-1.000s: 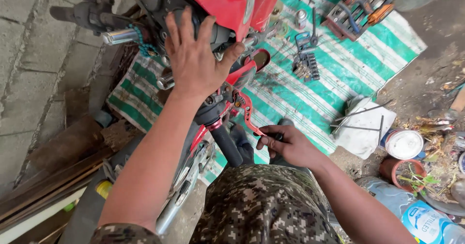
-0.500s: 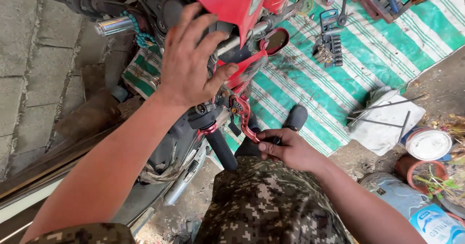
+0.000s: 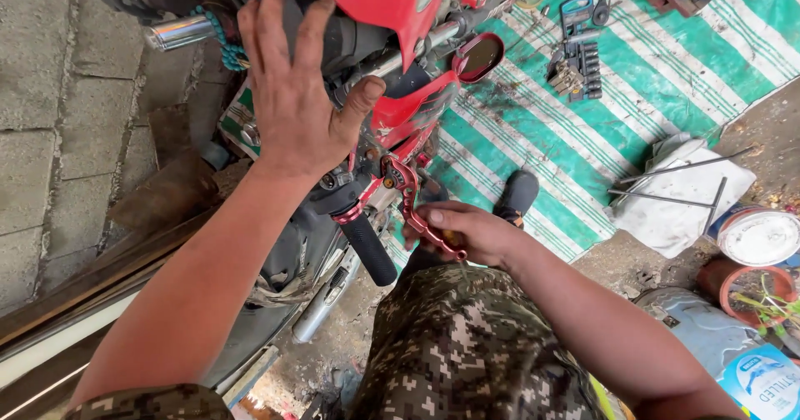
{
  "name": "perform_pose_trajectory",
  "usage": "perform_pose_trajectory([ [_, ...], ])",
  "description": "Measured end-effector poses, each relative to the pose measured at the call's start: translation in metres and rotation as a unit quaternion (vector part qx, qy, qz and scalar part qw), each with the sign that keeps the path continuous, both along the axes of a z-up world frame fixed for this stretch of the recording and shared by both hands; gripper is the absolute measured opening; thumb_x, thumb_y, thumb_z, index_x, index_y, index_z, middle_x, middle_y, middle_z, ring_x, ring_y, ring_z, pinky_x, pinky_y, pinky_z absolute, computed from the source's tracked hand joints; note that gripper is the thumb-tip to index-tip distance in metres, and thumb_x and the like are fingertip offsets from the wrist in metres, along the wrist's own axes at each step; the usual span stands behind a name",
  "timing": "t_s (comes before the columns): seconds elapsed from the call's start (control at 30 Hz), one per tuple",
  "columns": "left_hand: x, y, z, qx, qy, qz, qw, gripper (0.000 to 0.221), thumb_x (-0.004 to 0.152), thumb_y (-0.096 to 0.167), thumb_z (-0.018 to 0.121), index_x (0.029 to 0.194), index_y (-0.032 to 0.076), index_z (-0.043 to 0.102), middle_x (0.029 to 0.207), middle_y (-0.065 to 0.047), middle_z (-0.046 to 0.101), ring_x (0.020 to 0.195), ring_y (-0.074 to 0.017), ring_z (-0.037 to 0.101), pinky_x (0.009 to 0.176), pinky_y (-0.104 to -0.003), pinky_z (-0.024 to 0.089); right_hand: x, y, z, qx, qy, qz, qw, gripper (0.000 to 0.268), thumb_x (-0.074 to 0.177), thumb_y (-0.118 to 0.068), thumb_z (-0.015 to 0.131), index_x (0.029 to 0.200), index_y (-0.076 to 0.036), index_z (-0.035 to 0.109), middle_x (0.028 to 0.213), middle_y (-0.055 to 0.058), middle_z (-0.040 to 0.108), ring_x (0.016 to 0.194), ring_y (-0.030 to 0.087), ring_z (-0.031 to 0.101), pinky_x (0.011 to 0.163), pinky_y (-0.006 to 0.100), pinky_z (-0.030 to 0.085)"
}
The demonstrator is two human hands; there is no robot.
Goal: Servicing the front brake reservoir and lever assembly on a motorcycle using a screwdriver.
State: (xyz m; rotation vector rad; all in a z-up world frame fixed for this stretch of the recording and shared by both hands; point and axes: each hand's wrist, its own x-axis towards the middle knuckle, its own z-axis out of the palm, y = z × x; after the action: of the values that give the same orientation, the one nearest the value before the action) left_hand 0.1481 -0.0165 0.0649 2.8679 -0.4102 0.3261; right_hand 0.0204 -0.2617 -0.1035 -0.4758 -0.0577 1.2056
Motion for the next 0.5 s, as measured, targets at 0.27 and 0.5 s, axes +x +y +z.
perform_pose_trajectory([
  [0.27,-0.012,-0.006,0.001,-0.015,-0.006,-0.070,0.997,0.074,0.115,0.067,0.043,0.146,0.005,0.069,0.164,-0.027,0.042,0.154,-0.0561,0.045,0.133,-0.073,0.035,-0.009,0.055,-0.026,0.081,0.045,0.087,0.992,0.088,0.089,-0.050,0.087,0.158,-0.007,0.052,0.140,0.009,0.066,0.112,0.020,0.065,0.081,0.030,0.054],
  [0.5,-0.021,0.003,-0.008,-0.036,0.000,-0.066,0.997,0.076,0.113,0.069,0.047,0.152,0.007,0.069,0.171,-0.027,0.036,0.160,-0.0599,0.037,0.135,-0.076,0.035,-0.029,0.081,-0.054,0.131,0.043,0.038,0.990,0.095,0.090,-0.036,0.092,0.166,-0.001,0.048,0.135,0.017,0.069,0.119,0.028,0.068,0.084,0.036,0.053],
])
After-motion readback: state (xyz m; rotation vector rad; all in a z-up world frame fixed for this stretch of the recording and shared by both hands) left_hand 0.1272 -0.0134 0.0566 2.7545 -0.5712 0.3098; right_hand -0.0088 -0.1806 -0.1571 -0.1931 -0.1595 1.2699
